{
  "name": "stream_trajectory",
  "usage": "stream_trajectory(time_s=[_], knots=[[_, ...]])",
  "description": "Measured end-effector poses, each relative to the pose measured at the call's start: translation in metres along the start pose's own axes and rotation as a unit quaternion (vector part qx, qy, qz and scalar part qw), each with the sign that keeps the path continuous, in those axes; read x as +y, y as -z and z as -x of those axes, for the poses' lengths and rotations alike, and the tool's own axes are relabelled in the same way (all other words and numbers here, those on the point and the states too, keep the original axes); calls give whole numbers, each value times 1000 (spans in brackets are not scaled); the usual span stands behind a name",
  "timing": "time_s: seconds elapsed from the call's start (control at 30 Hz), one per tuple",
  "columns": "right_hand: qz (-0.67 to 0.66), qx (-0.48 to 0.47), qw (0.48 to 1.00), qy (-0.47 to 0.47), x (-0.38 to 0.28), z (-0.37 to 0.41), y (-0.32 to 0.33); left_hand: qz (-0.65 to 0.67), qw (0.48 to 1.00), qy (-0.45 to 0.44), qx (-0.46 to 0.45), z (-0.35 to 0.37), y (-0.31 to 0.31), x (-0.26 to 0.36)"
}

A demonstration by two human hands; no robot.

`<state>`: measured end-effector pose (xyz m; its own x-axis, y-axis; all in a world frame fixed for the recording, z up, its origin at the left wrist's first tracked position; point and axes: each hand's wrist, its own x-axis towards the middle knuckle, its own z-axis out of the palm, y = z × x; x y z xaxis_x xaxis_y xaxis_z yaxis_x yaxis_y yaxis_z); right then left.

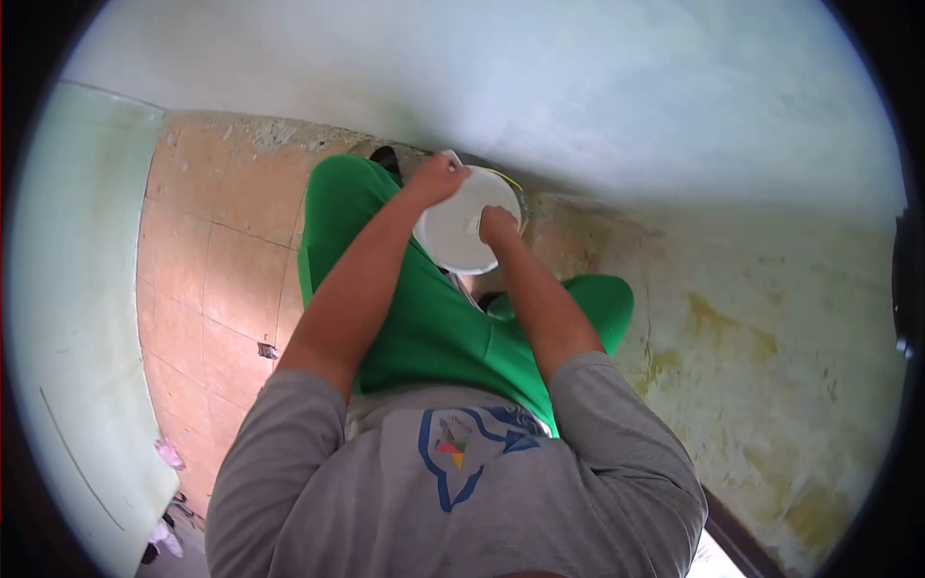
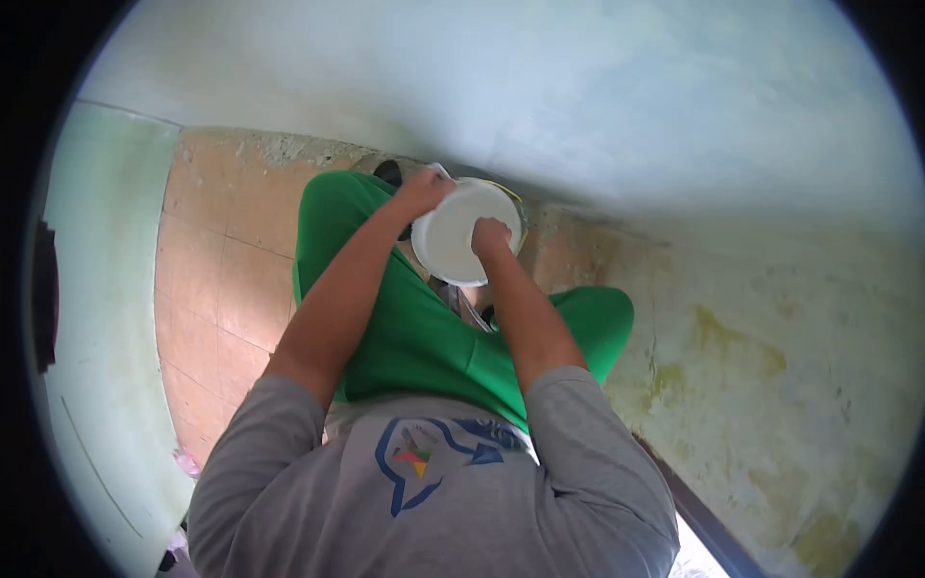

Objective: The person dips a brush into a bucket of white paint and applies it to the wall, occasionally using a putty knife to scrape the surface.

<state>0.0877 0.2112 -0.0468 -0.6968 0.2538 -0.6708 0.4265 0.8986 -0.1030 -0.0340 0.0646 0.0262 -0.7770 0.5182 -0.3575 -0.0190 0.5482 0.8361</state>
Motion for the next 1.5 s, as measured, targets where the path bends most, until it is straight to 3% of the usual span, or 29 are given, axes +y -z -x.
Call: stream_trajectory(time_s=[0.13,0.2,0.23,0.3,0.33,0.4,0.53,0.6,0.93,1.07,1.17,1.23,1.33,1.43,1.5], knots=[[25,-3,1000,-10,-12,-63,-81,-21,998,43,-41,-3,28,-5],[28,59,997,-41,-8,-79,-136,-9,998,45,54,-2,36,-15],[58,60,996,-33,-4,-79,-146,-1,997,61,46,-3,38,-12],[71,33,996,-39,-7,-74,-145,226,969,102,-20,-16,49,-1],[77,22,996,-44,-8,-78,-143,231,967,106,-18,-18,59,7],[79,19,996,-33,-7,-82,-144,374,913,154,-56,-23,68,20],[64,20,998,-18,2,-87,-152,405,898,169,-38,-31,65,26],[64,12,998,-19,1,-87,-153,469,861,186,-73,-34,65,25],[-54,26,996,-72,-6,-75,-156,477,853,204,-57,-34,58,19],[-49,-23,997,-48,-1,-83,-155,478,854,200,-53,-34,57,19],[-61,41,995,-70,-2,-86,-157,486,848,206,-54,-33,59,19],[6,-15,1000,5,-2,-89,-154,494,842,210,-58,-33,58,17],[26,-6,999,26,-5,-88,-150,493,842,204,-80,-35,51,17],[14,-18,1000,-8,-7,-79,-130,499,838,205,-78,-37,45,18],[9,4,1000,-19,-8,-65,-107,504,837,211,-30,-35,41,15]])
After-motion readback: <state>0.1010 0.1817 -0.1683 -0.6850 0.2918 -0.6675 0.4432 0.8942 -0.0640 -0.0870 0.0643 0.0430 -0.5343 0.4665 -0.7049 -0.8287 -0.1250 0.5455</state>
